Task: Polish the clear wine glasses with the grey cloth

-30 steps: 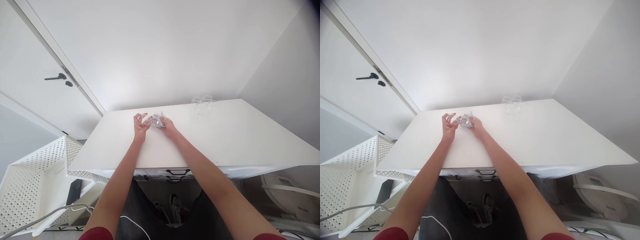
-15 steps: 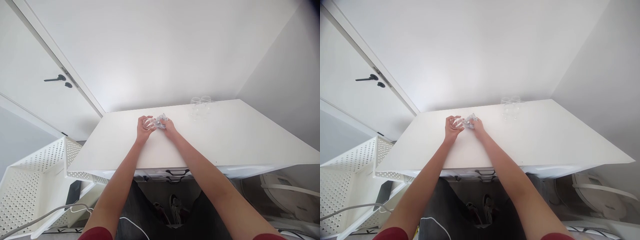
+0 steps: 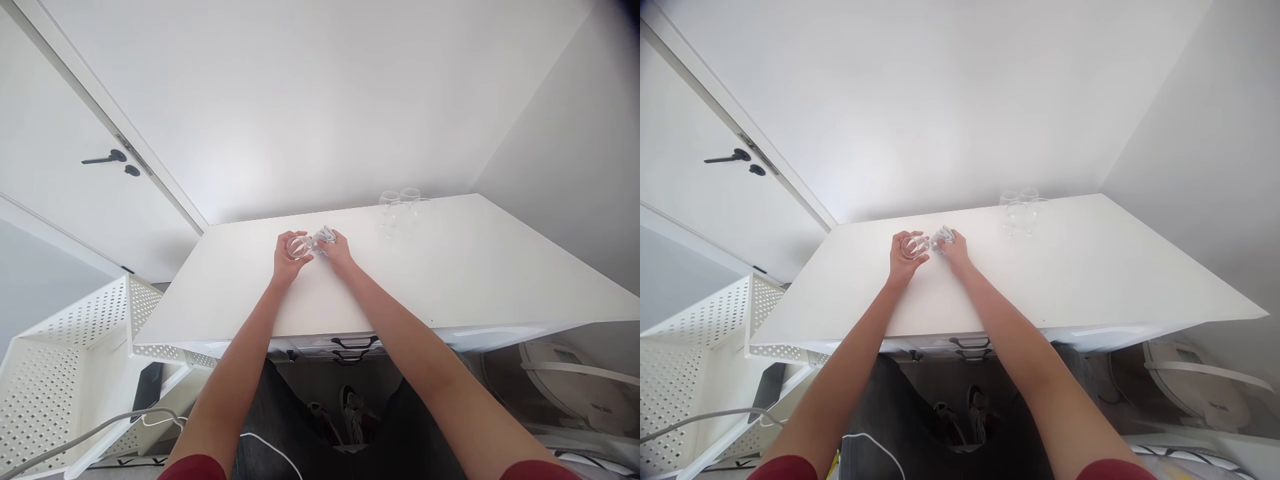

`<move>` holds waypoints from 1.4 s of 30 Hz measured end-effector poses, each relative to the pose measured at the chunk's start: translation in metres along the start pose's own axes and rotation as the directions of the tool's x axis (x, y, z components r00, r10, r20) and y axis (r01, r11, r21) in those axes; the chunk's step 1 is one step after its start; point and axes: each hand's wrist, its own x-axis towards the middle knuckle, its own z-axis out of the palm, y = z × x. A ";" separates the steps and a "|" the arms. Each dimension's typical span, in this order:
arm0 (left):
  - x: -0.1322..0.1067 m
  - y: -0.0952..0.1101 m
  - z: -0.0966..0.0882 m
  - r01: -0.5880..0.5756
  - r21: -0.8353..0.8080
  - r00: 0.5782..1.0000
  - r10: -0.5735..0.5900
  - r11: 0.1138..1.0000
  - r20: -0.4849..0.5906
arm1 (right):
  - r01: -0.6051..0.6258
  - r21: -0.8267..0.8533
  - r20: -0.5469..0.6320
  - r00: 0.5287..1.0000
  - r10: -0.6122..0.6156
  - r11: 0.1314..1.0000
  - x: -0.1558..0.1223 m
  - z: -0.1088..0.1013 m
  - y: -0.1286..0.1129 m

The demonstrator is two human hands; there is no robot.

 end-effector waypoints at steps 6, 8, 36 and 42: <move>0.002 0.007 -0.001 0.016 -0.045 0.999 -0.018 0.999 -0.051 | -0.177 0.187 0.209 0.968 0.137 0.966 -0.001 0.002 -0.007; 0.002 0.008 -0.001 0.019 -0.044 0.998 -0.022 0.999 -0.056 | -0.141 0.129 0.222 0.969 0.110 0.982 -0.002 0.002 -0.007; 0.010 -0.005 -0.021 0.052 -0.267 0.976 -0.106 0.962 -0.189 | -0.091 0.129 0.506 0.863 0.013 0.987 -0.029 0.011 -0.032; 0.010 -0.005 -0.020 0.068 -0.302 0.979 -0.122 0.951 -0.165 | -0.140 0.007 0.499 0.859 0.117 0.990 -0.030 0.010 -0.031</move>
